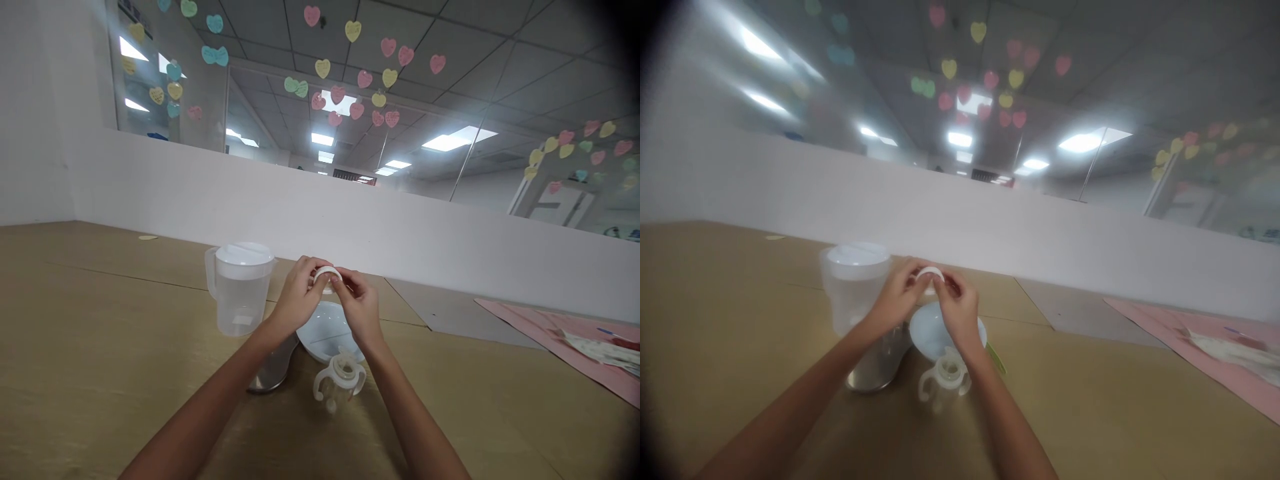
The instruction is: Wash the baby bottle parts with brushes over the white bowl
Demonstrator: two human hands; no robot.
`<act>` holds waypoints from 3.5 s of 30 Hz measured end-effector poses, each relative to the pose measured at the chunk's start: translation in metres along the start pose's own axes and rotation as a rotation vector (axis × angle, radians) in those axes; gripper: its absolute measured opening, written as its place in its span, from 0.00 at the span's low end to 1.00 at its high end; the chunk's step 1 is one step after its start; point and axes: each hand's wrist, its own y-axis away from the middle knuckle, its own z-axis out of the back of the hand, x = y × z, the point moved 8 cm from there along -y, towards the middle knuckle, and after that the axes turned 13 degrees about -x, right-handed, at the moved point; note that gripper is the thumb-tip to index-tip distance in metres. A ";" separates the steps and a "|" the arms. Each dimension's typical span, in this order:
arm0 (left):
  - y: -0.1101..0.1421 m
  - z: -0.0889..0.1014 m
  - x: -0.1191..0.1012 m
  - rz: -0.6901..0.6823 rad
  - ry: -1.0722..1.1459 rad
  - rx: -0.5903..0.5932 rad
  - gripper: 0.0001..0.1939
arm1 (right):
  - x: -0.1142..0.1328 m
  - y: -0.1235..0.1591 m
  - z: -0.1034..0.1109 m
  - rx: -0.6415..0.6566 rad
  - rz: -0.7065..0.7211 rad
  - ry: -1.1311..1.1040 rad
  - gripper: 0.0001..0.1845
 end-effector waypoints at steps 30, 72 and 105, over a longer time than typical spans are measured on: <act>0.008 -0.003 -0.001 -0.036 -0.211 -0.026 0.03 | 0.018 0.010 -0.004 0.024 0.258 0.313 0.08; 0.007 0.000 -0.025 -0.101 -0.022 0.043 0.13 | 0.046 0.006 0.012 -0.050 0.371 0.233 0.08; 0.008 0.010 -0.033 -0.163 -0.101 -0.115 0.08 | 0.058 0.014 0.009 -0.055 0.443 0.272 0.07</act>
